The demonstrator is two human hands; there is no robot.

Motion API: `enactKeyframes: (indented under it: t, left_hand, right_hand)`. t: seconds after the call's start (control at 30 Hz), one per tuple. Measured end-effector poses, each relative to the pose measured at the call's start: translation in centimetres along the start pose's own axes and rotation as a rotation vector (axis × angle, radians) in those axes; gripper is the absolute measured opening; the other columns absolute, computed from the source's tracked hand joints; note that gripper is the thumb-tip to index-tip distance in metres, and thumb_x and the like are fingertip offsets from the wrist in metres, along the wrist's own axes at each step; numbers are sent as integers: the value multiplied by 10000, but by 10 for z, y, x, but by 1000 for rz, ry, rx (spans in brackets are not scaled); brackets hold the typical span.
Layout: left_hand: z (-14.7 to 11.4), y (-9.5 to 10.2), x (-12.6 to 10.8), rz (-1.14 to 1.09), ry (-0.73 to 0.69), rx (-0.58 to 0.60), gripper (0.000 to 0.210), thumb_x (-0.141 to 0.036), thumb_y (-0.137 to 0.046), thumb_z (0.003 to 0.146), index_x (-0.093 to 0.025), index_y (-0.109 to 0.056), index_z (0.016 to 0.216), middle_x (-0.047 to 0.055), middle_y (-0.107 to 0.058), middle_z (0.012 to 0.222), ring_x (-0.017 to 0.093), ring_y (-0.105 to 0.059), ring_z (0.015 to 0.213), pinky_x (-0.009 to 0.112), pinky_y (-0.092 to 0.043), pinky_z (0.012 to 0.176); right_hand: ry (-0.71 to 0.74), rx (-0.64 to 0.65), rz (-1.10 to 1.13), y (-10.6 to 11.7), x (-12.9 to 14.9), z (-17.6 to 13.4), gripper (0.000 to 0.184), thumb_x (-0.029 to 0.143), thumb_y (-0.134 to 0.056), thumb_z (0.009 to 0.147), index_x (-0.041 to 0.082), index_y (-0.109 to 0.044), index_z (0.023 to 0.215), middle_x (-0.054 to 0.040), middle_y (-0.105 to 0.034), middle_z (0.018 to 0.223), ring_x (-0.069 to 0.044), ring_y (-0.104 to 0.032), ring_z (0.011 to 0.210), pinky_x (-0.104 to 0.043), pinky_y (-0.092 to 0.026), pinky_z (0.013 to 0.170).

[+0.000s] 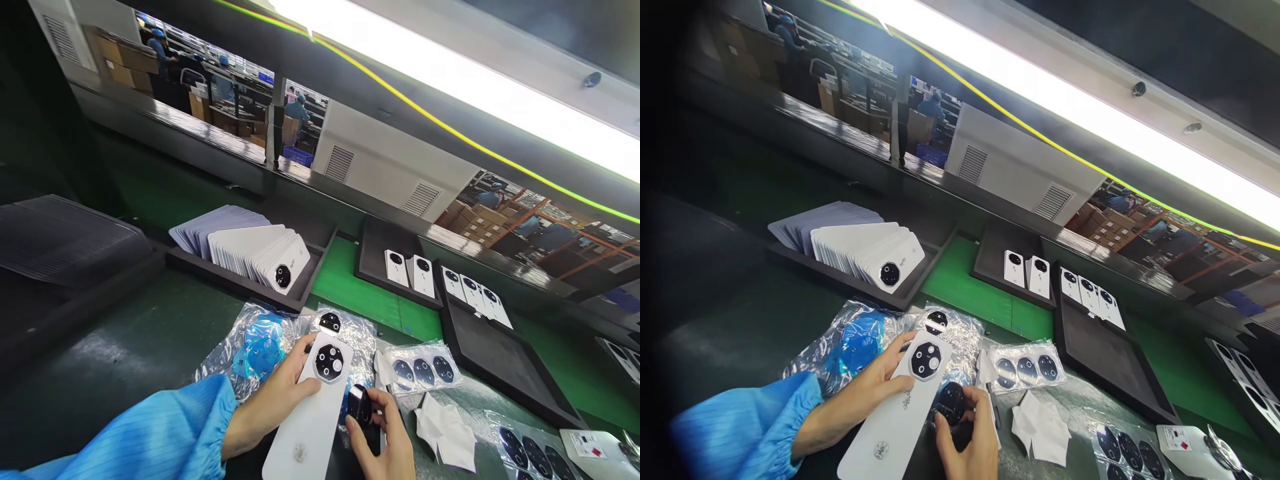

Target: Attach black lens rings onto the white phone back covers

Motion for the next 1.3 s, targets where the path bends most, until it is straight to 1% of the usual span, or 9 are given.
enactKeyframes:
  t: [0.17,0.27,0.4,0.47,0.53,0.67,0.77,1.07,1.3]
  left_hand:
    - [-4,-1,2,3,-5,-4,773,-226,-623,685,-243,-268,1371,43,-645,1053,172,-614,741,254,-459,622]
    - [-15,1,4,30,-26,-1,757,-253,-622,703,-239,-270,1372,42,-648,1043,175,-609,757,258,-453,641]
    - [-38,6,16,79,-8,43,686,-290,-612,750,-229,-307,1361,49,-648,1065,191,-615,836,276,-461,721]
    - [-50,8,25,101,13,61,648,-327,-611,756,-214,-346,1336,47,-659,1012,182,-613,796,266,-455,693]
    - [-58,7,33,98,21,63,639,-382,-619,742,-197,-384,1306,40,-667,919,172,-603,725,253,-436,633]
    - [-65,4,40,113,47,84,609,-427,-625,737,-180,-431,1259,22,-653,821,146,-574,645,235,-409,587]
    - [-63,2,38,118,64,102,616,-436,-630,742,-171,-427,1260,16,-644,801,130,-555,602,226,-403,558]
    - [-62,2,33,116,89,111,637,-445,-624,735,-168,-384,1257,19,-652,818,118,-542,595,220,-392,552]
    - [-65,-1,25,162,123,96,577,-438,-583,737,-169,-386,1208,12,-630,810,120,-518,611,223,-382,563]
  right_hand:
    - [11,3,9,0,4,-1,562,723,-548,752,205,-605,964,-45,-692,883,-187,-636,704,-283,-528,674]
    - [64,-9,-10,8,4,1,489,646,-559,795,203,-596,998,-60,-681,946,-194,-633,738,-297,-536,690]
    - [276,71,-93,24,11,4,322,416,-610,845,204,-561,1082,-80,-655,1046,-201,-655,840,-288,-558,695]
    - [410,147,-132,27,21,1,301,315,-625,838,209,-544,1108,-97,-621,1111,-224,-637,966,-282,-558,702]
    - [473,219,-137,25,31,-6,320,234,-630,809,221,-532,1113,-97,-583,1125,-228,-612,993,-285,-551,710]
    - [454,323,-97,13,46,-22,412,99,-618,724,244,-507,1093,-37,-551,987,-185,-588,857,-271,-535,721]
    - [483,372,-98,10,47,-27,465,70,-628,722,249,-470,1121,-9,-543,938,-160,-572,802,-240,-529,705]
    - [525,358,-135,8,54,-27,577,-7,-720,634,238,-478,1097,2,-552,921,-159,-583,798,-233,-546,699]
    - [514,386,-130,8,54,-24,593,7,-740,656,240,-480,1136,-2,-538,942,-158,-596,816,-232,-557,704]
Point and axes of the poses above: each hand's wrist, its own z-axis towards the middle knuckle, its own y-axis out of the back of the hand, x = y × z, the point moved 2 cm from there along z, towards the middle knuckle
